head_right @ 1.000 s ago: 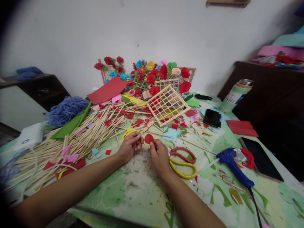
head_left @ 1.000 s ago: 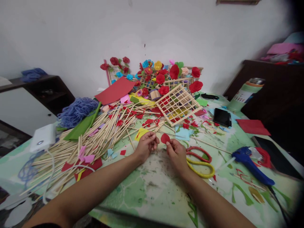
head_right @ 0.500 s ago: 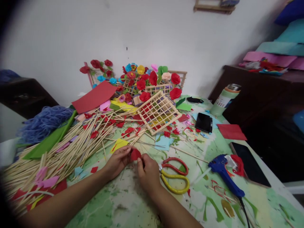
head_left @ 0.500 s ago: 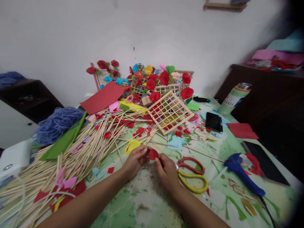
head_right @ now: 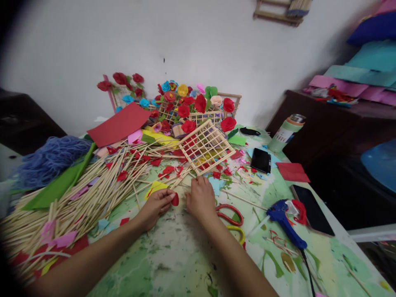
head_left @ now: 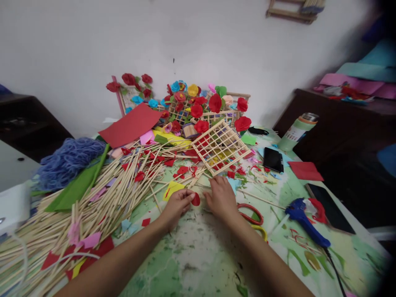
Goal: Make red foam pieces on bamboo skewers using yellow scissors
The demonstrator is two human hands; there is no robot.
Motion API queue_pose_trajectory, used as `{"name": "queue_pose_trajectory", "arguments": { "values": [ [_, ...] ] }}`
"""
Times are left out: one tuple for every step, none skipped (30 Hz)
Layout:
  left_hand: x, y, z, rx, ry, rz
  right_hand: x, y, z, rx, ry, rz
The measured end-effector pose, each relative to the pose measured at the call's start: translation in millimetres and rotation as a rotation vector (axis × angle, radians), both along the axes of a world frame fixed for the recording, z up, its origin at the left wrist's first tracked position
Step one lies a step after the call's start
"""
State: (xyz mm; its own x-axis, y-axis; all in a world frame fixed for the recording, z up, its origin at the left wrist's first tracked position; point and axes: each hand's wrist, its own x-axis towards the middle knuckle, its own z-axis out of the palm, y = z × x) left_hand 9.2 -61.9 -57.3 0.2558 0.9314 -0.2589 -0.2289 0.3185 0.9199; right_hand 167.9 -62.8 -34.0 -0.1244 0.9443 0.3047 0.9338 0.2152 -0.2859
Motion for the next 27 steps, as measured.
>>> {"name": "queue_pose_trajectory", "arguments": {
  "values": [
    [0,0,-0.3,0.018,0.029,-0.008,-1,7,2.4,-0.032,-0.084,-0.014],
    [1,-1,-0.7,0.034,0.052,-0.010,-3,12,3.7,-0.064,-0.154,-0.023],
    [1,-1,-1.0,0.044,0.071,-0.012,-5,16,4.1,-0.092,-0.209,-0.030],
    [1,-1,-1.2,0.052,0.083,-0.018,-8,19,3.7,-0.118,-0.256,-0.030],
    [1,-1,-1.3,0.063,0.087,-0.029,-10,21,2.9,-0.140,-0.295,-0.026],
    [1,-1,-1.2,0.072,0.087,-0.038,-12,22,2.0,-0.160,-0.324,-0.019],
    [0,0,-1.1,0.079,0.083,-0.046,-14,23,1.1,-0.178,-0.347,-0.007],
    [0,0,-1.0,0.084,0.076,-0.051,-15,23,0.5,-0.197,-0.362,0.006],
    [0,0,-0.9,0.085,0.068,-0.052,-16,23,0.2,-0.215,-0.372,0.020],
    [-1,1,-0.9,0.084,0.060,-0.053,-16,23,0.2,-0.231,-0.377,0.033],
    [-1,1,-1.0,0.083,0.054,-0.055,-16,23,0.6,-0.246,-0.380,0.047],
    [-1,1,-1.4,0.084,0.048,-0.057,-15,23,1.3,-0.262,-0.385,0.063],
    [-2,1,-2.0,0.086,0.040,-0.061,-13,24,2.4,-0.281,-0.390,0.079],
    [-2,2,-2.8,0.089,0.033,-0.064,-11,24,3.7,-0.302,-0.395,0.095],
    [-2,2,-3.6,0.093,0.029,-0.067,-9,25,5.3,-0.324,-0.398,0.105],
    [-2,2,-4.6,0.096,0.028,-0.067,-6,25,7.1,-0.347,-0.400,0.109],
    [-3,3,-5.6,0.100,0.028,-0.066,-3,26,9.1,-0.369,-0.401,0.105],
    [-3,3,-6.5,0.104,0.029,-0.065,1,26,11.2,-0.390,-0.401,0.096],
    [-3,3,-7.3,0.109,0.030,-0.065,4,26,13.3,-0.410,-0.398,0.085],
    [-4,4,-8.1,0.115,0.030,-0.068,7,26,15.4,-0.427,-0.394,0.074],
    [-4,4,-8.7,0.118,0.030,-0.071,11,26,17.5,-0.442,-0.386,0.065],
    [-4,4,-9.2,0.121,0.029,-0.074,14,25,19.5,-0.455,-0.376,0.057],
    [-4,4,-9.6,0.123,0.030,-0.078,17,24,21.6,-0.464,-0.363,0.048],
    [-4,3,-9.9,0.124,0.031,-0.082,20,23,23.9,-0.470,-0.347,0.037],
    [-4,3,-10.2,0.125,0.032,-0.084,23,21,26.4,-0.474,-0.330,0.026],
    [-4,3,-10.3,0.127,0.033,-0.083,26,19,29.4,-0.475,-0.311,0.016],
    [-4,3,-10.4,0.128,0.035,-0.083,29,17,32.8,-0.474,-0.291,0.011]
  ]
}}
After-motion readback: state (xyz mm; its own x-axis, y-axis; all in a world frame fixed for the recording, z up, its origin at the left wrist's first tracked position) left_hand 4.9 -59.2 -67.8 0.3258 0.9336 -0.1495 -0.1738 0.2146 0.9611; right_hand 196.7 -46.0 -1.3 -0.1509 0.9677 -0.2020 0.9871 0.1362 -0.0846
